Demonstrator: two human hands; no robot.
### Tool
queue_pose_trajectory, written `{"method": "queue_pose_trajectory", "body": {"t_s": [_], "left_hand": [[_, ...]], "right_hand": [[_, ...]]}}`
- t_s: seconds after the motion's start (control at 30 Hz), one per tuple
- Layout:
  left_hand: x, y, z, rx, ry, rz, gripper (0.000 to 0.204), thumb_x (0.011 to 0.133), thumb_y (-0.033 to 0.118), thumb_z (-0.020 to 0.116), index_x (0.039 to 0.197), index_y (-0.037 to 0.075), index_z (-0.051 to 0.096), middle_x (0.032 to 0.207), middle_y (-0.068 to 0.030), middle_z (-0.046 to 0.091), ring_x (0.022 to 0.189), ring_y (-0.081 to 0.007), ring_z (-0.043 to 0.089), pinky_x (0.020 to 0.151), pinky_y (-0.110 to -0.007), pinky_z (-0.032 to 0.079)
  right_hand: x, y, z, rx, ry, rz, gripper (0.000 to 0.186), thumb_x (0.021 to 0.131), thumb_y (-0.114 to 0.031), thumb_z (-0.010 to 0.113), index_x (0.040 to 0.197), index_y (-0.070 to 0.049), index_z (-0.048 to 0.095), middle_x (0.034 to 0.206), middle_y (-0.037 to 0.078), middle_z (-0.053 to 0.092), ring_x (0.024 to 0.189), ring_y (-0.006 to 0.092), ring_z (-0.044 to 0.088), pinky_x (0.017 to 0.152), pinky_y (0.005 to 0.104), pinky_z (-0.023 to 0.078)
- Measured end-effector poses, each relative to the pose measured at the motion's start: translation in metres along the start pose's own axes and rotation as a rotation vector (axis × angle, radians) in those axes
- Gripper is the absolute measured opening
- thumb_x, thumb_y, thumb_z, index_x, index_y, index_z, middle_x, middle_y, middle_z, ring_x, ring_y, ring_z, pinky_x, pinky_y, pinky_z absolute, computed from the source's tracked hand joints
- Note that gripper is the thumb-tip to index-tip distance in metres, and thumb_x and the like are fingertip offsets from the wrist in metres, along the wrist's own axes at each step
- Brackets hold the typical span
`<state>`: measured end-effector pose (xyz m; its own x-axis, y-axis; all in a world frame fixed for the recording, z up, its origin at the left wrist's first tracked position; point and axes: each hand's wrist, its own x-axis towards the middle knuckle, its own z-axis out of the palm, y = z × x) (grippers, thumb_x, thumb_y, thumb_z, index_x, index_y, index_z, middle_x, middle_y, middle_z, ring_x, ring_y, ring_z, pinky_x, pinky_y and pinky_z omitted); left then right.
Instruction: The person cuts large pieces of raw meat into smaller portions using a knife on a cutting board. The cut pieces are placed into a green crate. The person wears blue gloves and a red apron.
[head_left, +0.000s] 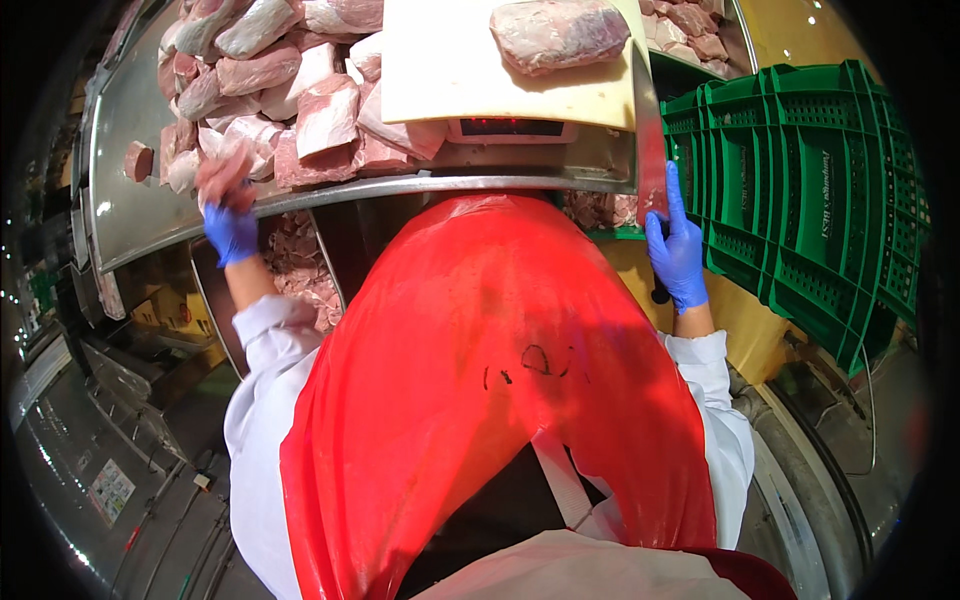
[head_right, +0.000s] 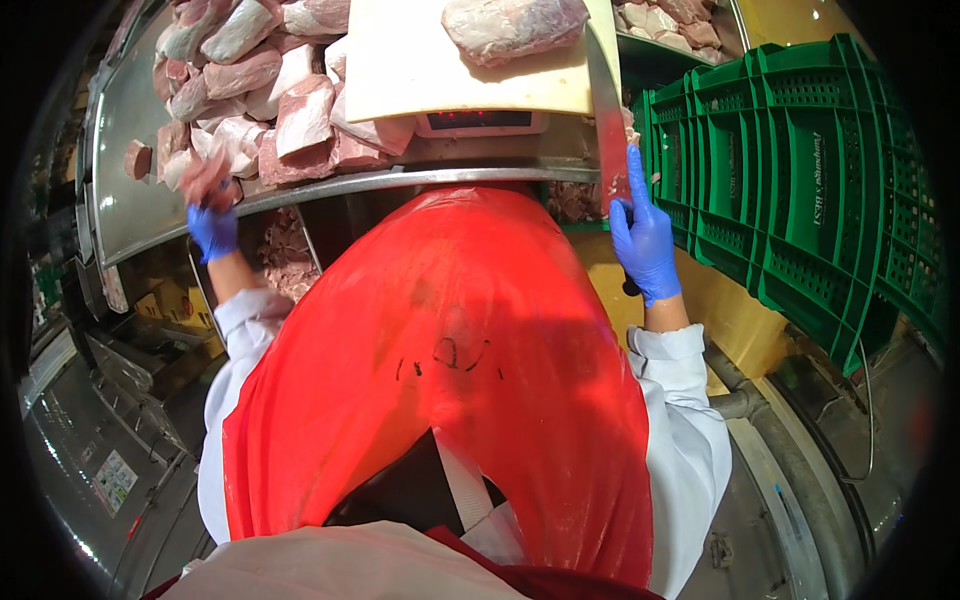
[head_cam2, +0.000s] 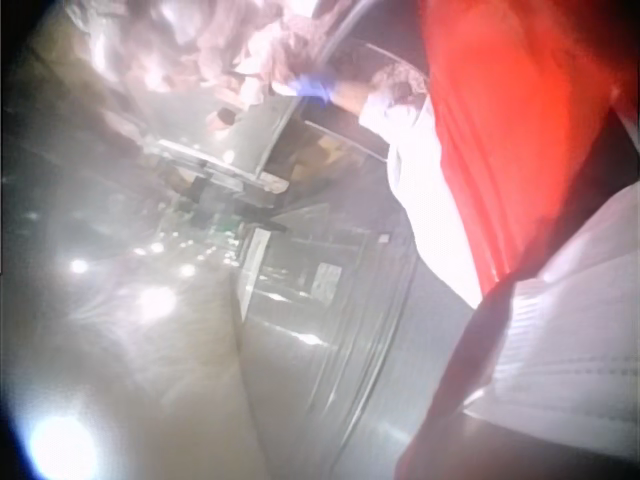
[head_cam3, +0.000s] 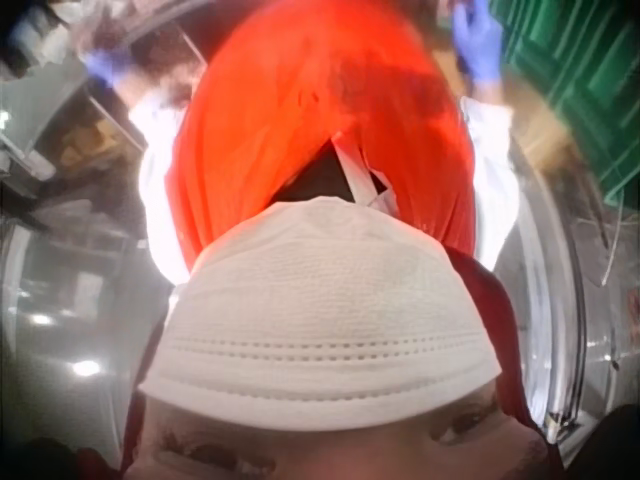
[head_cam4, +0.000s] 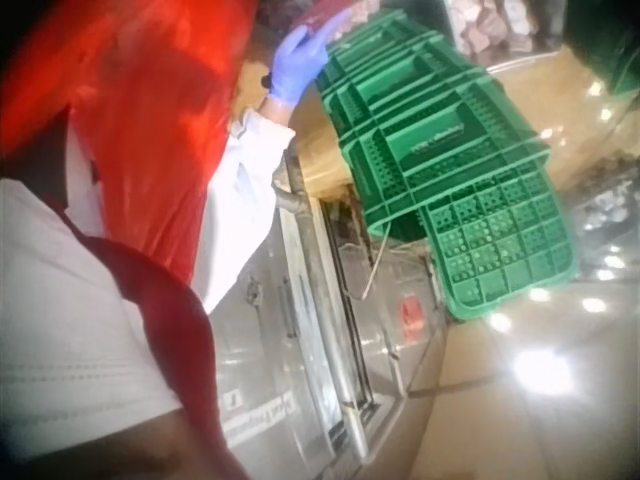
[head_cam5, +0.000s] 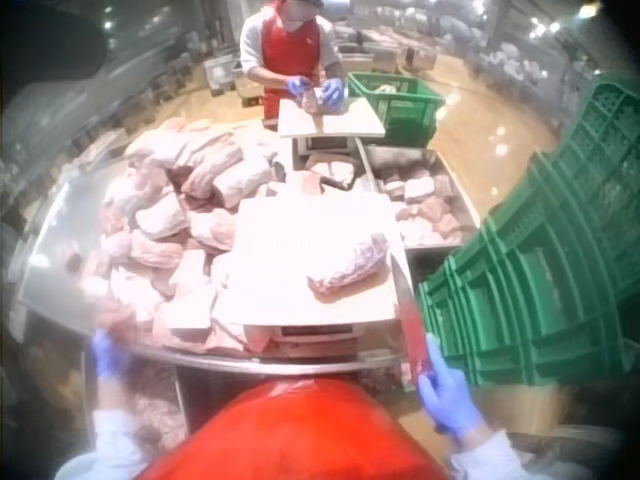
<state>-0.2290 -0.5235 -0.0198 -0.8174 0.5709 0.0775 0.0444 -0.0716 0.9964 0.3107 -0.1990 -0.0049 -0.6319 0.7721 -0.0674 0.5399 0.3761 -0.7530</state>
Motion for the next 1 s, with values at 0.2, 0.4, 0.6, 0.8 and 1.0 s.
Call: {"method": "queue_pose_trajectory", "body": {"t_s": [0.2,0.4,0.6,0.8,1.0], "left_hand": [[-0.062,-0.089,-0.228,0.581,0.234,-0.301,0.044,0.091,0.035,0.069,0.125,0.009,0.058,0.104,-0.0120,0.071,0.089,-0.0187,0.067,0.067,-0.028,0.050],[0.029,-0.116,-0.080,0.853,0.286,0.105,0.063,0.090,0.027,0.075,0.139,-0.005,0.052,0.136,-0.0229,0.055,0.123,-0.0316,0.054,0.104,-0.043,0.047],[0.116,-0.034,0.229,0.372,-0.400,0.391,0.033,0.104,0.020,0.053,0.129,0.002,0.062,0.130,-0.0112,0.062,0.120,-0.0236,0.059,0.106,-0.035,0.044],[0.125,-0.068,0.354,0.513,-0.809,0.495,0.036,0.105,0.030,0.050,0.124,0.001,0.063,0.123,-0.0089,0.063,0.113,-0.0216,0.059,0.099,-0.034,0.046],[0.082,-0.030,0.314,0.105,-0.831,0.028,0.032,0.105,0.027,0.043,0.107,0.008,0.069,0.096,-0.0055,0.066,0.089,-0.0150,0.064,0.078,-0.031,0.052]], "right_hand": [[0.011,0.028,0.019,0.225,0.156,0.048,0.061,0.096,-0.010,0.062,0.152,-0.003,0.040,0.071,0.011,0.061,0.055,0.0129,0.054,0.055,0.0310,0.047],[0.067,-0.001,0.039,0.569,0.143,0.061,0.050,0.096,-0.007,0.066,0.140,0.002,0.044,0.089,0.006,0.067,0.063,0.0107,0.062,0.051,0.0243,0.049],[0.154,-0.025,0.074,0.867,0.227,-0.024,0.042,0.094,-0.001,0.065,0.131,0.004,0.044,0.090,0.011,0.066,0.065,0.0141,0.065,0.049,0.0254,0.053],[0.278,-0.019,0.077,0.995,0.072,-0.278,0.021,0.094,-0.002,0.064,0.111,0.001,0.053,0.086,0.011,0.066,0.064,0.0172,0.065,0.051,0.0288,0.053],[0.303,-0.028,0.012,0.875,-0.105,-0.147,0.015,0.095,-0.010,0.057,0.109,-0.008,0.053,0.074,0.003,0.061,0.050,0.0130,0.059,0.046,0.0258,0.051]]}}
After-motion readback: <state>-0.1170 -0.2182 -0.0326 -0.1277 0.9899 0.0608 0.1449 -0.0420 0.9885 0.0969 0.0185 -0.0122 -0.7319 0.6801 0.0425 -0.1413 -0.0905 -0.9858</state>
